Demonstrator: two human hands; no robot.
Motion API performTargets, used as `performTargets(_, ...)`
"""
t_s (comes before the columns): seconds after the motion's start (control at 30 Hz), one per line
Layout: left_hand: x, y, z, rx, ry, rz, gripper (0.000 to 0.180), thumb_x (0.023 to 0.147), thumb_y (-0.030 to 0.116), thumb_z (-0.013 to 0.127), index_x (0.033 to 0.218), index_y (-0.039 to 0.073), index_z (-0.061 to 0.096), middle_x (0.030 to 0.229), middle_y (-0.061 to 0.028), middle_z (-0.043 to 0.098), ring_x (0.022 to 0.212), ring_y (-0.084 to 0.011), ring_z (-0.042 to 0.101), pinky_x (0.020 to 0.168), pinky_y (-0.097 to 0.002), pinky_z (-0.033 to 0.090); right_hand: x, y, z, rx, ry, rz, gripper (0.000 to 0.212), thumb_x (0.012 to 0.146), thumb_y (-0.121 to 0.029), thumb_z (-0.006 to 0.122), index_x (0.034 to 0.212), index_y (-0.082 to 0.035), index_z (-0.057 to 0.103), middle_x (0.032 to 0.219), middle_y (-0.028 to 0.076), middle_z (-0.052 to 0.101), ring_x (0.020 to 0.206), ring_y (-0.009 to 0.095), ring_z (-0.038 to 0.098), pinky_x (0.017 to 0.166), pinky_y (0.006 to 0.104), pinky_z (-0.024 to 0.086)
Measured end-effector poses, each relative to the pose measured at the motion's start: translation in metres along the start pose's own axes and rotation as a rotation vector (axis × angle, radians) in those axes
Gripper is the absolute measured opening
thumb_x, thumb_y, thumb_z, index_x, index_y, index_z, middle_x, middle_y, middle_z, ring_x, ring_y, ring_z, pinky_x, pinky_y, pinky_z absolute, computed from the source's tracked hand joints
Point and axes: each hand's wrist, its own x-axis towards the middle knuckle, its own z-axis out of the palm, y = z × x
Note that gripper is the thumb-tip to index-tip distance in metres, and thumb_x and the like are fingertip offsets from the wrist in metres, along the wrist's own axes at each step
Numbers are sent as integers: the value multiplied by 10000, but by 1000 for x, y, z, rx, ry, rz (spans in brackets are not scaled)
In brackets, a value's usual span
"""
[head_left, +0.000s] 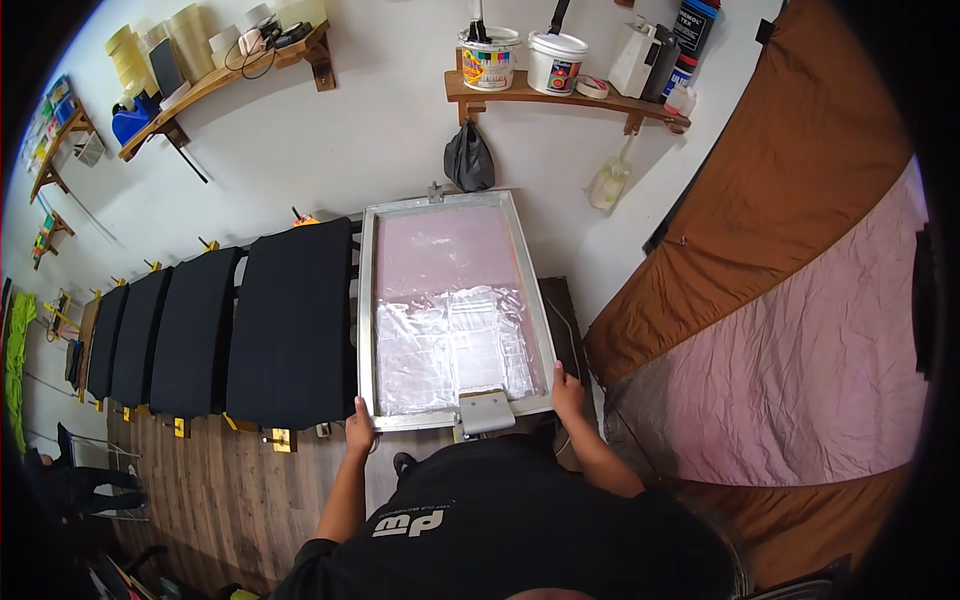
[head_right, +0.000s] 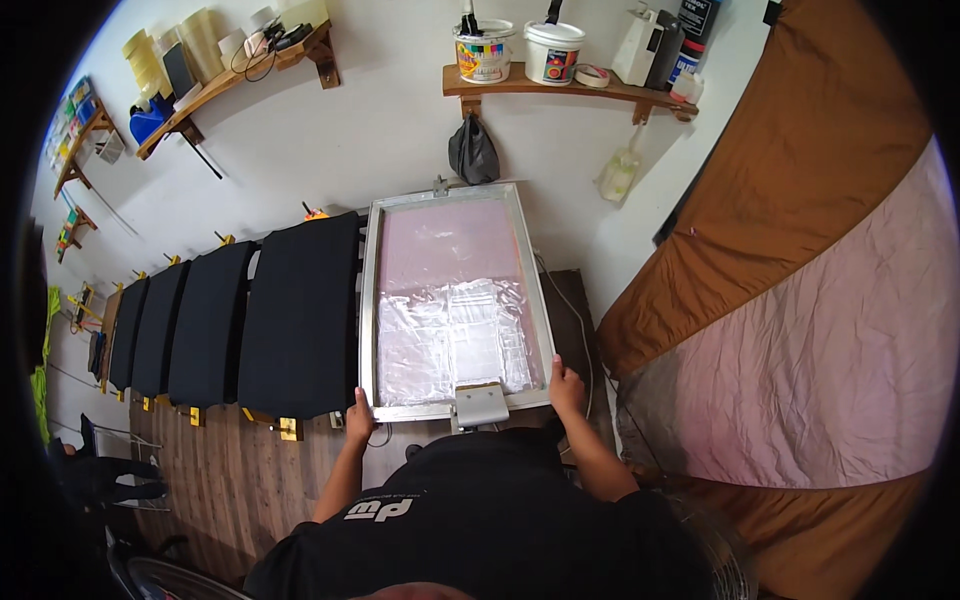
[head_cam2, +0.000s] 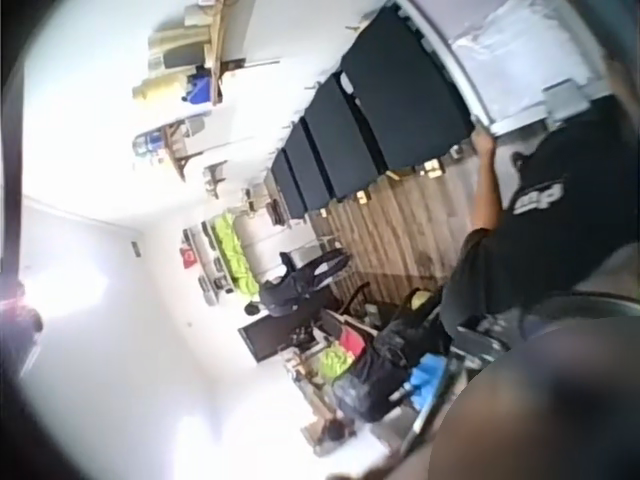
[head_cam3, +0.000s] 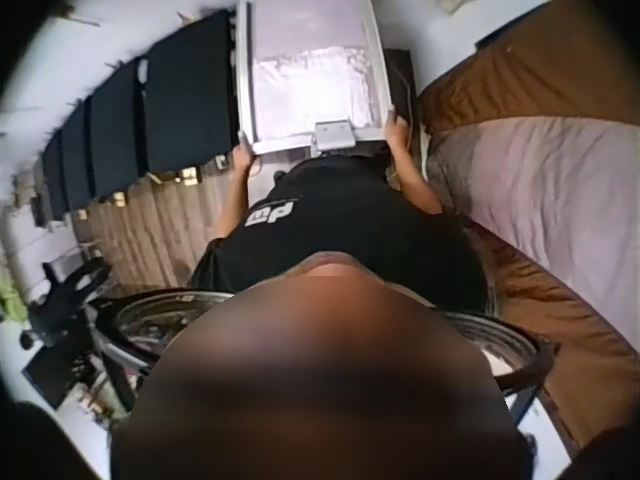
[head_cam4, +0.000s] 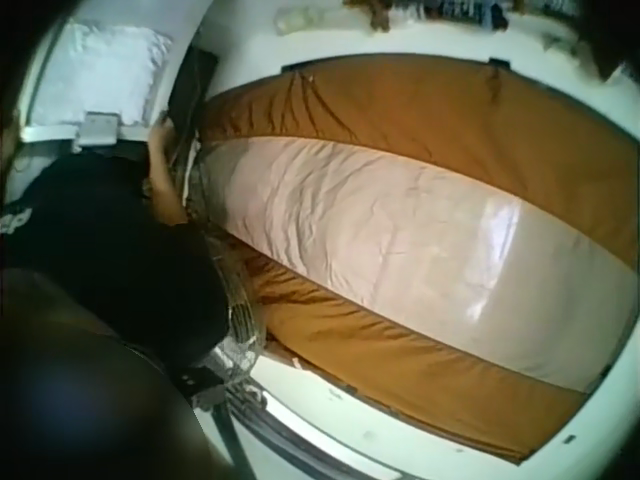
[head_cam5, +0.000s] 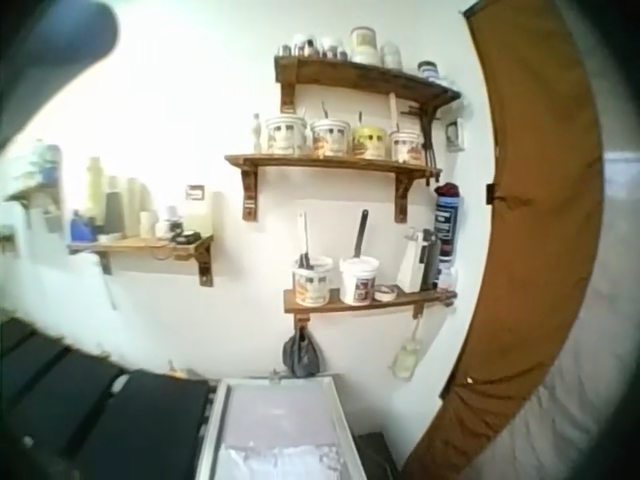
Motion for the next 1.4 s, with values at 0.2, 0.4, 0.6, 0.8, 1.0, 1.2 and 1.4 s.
performTargets(0.2, 1, -5, 0, -4, -29, -6, 907, 986, 752, 328, 661, -47, 609, 571, -133, 579, 504, -230, 581, 510, -390, 467, 2, 1, 0, -47, -13, -67, 756, 1009, -646, 358, 882, 11, 709, 921, 304, 686, 969, 514, 639, 863, 579, 491)
performTargets(0.4, -13, 22, -11, 29, -55, -66, 970, 962, 783, 321, 789, -107, 668, 642, -173, 634, 565, -268, 674, 534, -380, 536, -1, -12, -16, -156, -41, -125, 763, 1034, -607, 307, 905, 14, 730, 943, 312, 684, 968, 528, 632, 900, 591, 477)
performTargets(0.6, -22, 47, -27, 45, -26, -42, 1004, 959, 780, 332, 876, -170, 648, 722, -222, 655, 599, -294, 690, 505, -380, 550, -4, -27, -33, -159, -46, -167, 823, 1027, -638, 294, 853, 50, 711, 895, 336, 663, 953, 528, 635, 862, 575, 486)
performTargets(0.8, -29, 63, -39, 34, -62, -59, 936, 965, 766, 363, 940, -117, 673, 755, -155, 654, 585, -237, 667, 499, -330, 543, -5, -41, -46, -197, -69, -184, 791, 1035, -613, 300, 905, 48, 715, 965, 338, 672, 1001, 532, 624, 916, 581, 475)
performTargets(1.0, -31, 66, -36, 59, -66, 10, 1007, 966, 768, 339, 907, -188, 649, 723, -222, 663, 600, -289, 704, 516, -370, 550, 3, -43, -54, -166, -156, -118, 785, 1039, -603, 295, 977, 58, 715, 991, 360, 663, 1030, 542, 616, 940, 576, 476)
performTargets(1.2, -25, 61, -40, 41, -82, -32, 930, 966, 762, 370, 933, -115, 677, 756, -152, 660, 618, -228, 674, 507, -331, 549, -1, -45, -54, -201, -143, -158, 780, 1045, -588, 289, 981, 62, 715, 995, 369, 657, 1033, 542, 615, 945, 575, 474)
performTargets(1.4, -29, 64, -41, 59, -81, -6, 995, 953, 786, 345, 894, -156, 662, 674, -174, 642, 554, -260, 684, 475, -338, 518, 4, -43, -53, -178, -177, -131, 774, 1051, -565, 289, 970, 78, 712, 993, 371, 655, 1034, 541, 615, 953, 577, 469)
